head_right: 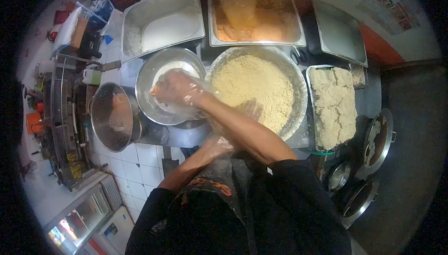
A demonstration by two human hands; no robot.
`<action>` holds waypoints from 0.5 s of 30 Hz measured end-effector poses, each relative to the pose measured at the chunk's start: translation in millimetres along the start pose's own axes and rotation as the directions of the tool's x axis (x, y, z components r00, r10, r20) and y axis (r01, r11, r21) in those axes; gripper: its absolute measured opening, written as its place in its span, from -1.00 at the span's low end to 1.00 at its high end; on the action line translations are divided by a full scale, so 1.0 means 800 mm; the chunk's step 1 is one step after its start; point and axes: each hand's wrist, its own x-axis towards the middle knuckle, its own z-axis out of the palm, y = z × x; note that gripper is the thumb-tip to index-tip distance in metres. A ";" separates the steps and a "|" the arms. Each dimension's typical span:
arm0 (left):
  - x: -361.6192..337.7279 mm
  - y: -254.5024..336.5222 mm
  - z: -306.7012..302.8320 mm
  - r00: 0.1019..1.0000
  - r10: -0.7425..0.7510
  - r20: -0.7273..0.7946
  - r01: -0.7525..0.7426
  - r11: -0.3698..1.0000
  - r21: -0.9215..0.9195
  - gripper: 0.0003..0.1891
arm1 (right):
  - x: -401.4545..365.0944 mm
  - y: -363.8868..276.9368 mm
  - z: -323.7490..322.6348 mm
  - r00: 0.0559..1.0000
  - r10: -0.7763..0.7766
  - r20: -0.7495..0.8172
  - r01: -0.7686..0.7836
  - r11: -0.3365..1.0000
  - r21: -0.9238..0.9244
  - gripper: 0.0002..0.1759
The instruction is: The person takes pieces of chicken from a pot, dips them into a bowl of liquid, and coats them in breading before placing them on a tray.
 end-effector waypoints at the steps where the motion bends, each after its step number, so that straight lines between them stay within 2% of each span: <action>1: 0.003 0.007 -0.006 0.999 -0.029 0.040 0.028 0.999 0.019 -0.42 | -0.004 0.001 -0.010 0.999 -0.044 -0.015 0.045 0.997 0.064 -0.63; 3: 0.011 0.026 -0.021 0.988 -0.087 0.125 0.080 0.995 0.057 -0.43 | -0.023 -0.001 -0.031 0.996 -0.084 -0.026 0.086 0.988 0.126 -0.59; 4: 0.014 0.038 -0.036 0.979 -0.114 0.167 0.102 0.992 0.078 -0.43 | -0.038 -0.008 -0.045 0.996 -0.083 -0.038 0.090 0.961 0.262 -0.63; 5: 0.015 0.071 -0.076 0.917 -0.233 0.323 0.225 0.972 0.062 -0.39 | -0.054 -0.012 -0.059 0.996 -0.078 -0.052 0.092 0.915 0.394 -0.67; 6: 0.013 0.068 -0.070 0.918 -0.228 0.325 0.222 0.973 0.057 -0.39 | -0.069 -0.012 -0.073 0.996 -0.073 -0.050 0.087 0.916 0.391 -0.67; 8: 0.008 0.059 -0.054 0.978 -0.101 0.182 0.037 0.945 0.324 -0.35 | -0.100 -0.005 -0.097 0.978 -0.116 -0.172 0.181 0.881 0.437 -0.73; 9: 0.002 0.061 -0.064 0.987 -0.044 0.155 0.019 0.987 0.159 -0.31 | -0.111 0.012 -0.104 0.979 -0.108 -0.173 0.174 0.883 0.436 -0.73; 10: 0.001 0.051 -0.052 0.986 -0.041 0.159 0.016 0.988 0.155 -0.31 | -0.117 0.036 -0.109 0.982 -0.097 -0.162 0.160 0.880 0.447 -0.70; 12: 0.003 0.038 -0.038 0.992 0.123 -0.015 -0.114 0.951 0.287 -0.31 | -0.125 0.067 -0.118 0.984 -0.085 -0.156 0.148 0.878 0.455 -0.63; 14: 0.003 0.051 -0.047 0.996 0.085 0.035 -0.091 0.962 0.258 -0.31 | -0.134 0.088 -0.127 0.986 0.157 -0.052 -0.136 0.948 0.286 -0.61; 15: 0.005 0.061 -0.056 0.996 0.044 0.078 -0.061 0.971 0.230 -0.31 | -0.143 0.090 -0.129 0.985 0.161 -0.058 -0.138 0.948 0.287 -0.61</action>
